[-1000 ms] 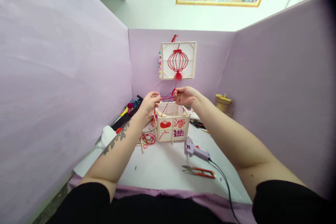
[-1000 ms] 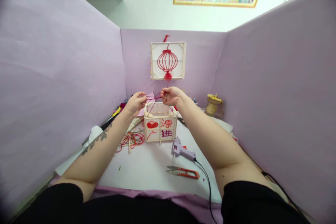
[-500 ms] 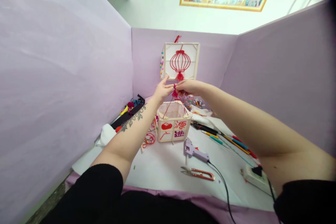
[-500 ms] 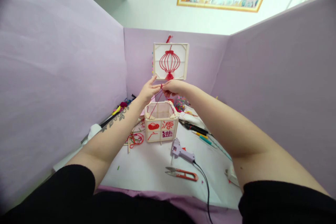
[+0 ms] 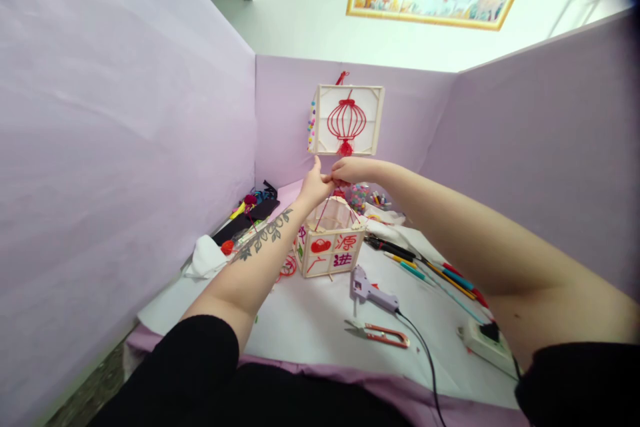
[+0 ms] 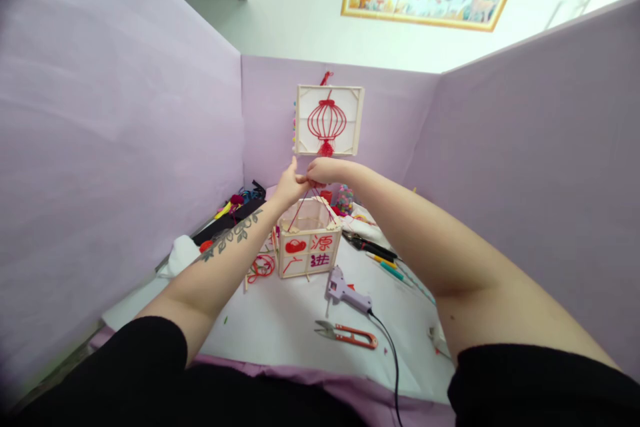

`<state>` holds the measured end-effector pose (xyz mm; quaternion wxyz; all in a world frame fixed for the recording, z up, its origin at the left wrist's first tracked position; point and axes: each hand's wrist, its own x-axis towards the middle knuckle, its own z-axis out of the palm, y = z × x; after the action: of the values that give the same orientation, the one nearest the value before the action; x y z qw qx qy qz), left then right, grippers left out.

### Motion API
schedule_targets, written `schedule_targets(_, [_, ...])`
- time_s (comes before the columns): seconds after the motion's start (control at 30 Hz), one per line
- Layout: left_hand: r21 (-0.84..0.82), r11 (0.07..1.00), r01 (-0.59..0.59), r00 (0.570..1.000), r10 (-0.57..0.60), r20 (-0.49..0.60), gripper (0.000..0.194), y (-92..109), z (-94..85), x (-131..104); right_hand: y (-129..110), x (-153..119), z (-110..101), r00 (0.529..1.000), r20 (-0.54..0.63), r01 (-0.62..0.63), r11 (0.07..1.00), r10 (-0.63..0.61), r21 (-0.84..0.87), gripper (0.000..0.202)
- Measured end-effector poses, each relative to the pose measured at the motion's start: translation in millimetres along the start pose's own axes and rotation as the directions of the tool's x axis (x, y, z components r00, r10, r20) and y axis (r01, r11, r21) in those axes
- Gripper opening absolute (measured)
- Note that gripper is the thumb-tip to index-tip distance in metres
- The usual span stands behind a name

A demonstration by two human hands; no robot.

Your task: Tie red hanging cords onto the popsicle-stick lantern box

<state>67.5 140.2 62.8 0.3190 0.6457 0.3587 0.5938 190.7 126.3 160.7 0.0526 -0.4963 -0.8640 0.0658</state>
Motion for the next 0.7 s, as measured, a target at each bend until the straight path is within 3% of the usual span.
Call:
schedule_targets(0.1, [0.106, 0.994, 0.002, 1.000, 0.001, -0.024, 0.106, -4, -1.2, -2, 6, 2, 5, 0.999, -0.022, -0.028, 0.996, 0.030, 0.087, 0.015])
schedule_targets(0.17, [0.126, 0.991, 0.033, 0.999, -0.029, -0.028, 0.105, -6, -1.0, -5, 14, 4, 12, 0.992, -0.109, -0.049, 0.983, 0.070, 0.180, 0.002])
schedule_targets(0.23, [0.124, 0.989, 0.078, 0.997, -0.073, -0.038, 0.105, -8, -0.1, -9, 21, 6, 22, 0.975, -0.205, -0.034, 0.973, 0.082, 0.230, 0.015])
schedule_targets(0.37, [-0.017, 0.983, 0.185, 0.982, -0.185, -0.048, 0.107, -9, 0.9, -14, 35, 8, 46, 0.948, -0.317, 0.050, 0.970, 0.029, 0.239, 0.024])
schedule_targets(0.47, [-0.138, 0.961, 0.241, 0.967, -0.250, -0.045, 0.108, -9, -0.6, -13, 43, 6, 61, 0.903, -0.425, 0.069, 0.956, 0.061, 0.284, 0.023])
schedule_targets(0.6, [-0.174, 0.947, 0.270, 0.960, -0.278, -0.025, 0.109, -8, -3.4, -13, 50, 5, 80, 0.876, -0.474, 0.188, 0.843, 0.088, 0.504, 0.030])
schedule_targets(0.7, [-0.245, 0.925, 0.290, 0.955, -0.297, 0.011, 0.111, -8, -4.9, -15, 53, 7, 89, 0.833, -0.551, 0.262, 0.840, 0.052, 0.475, 0.027])
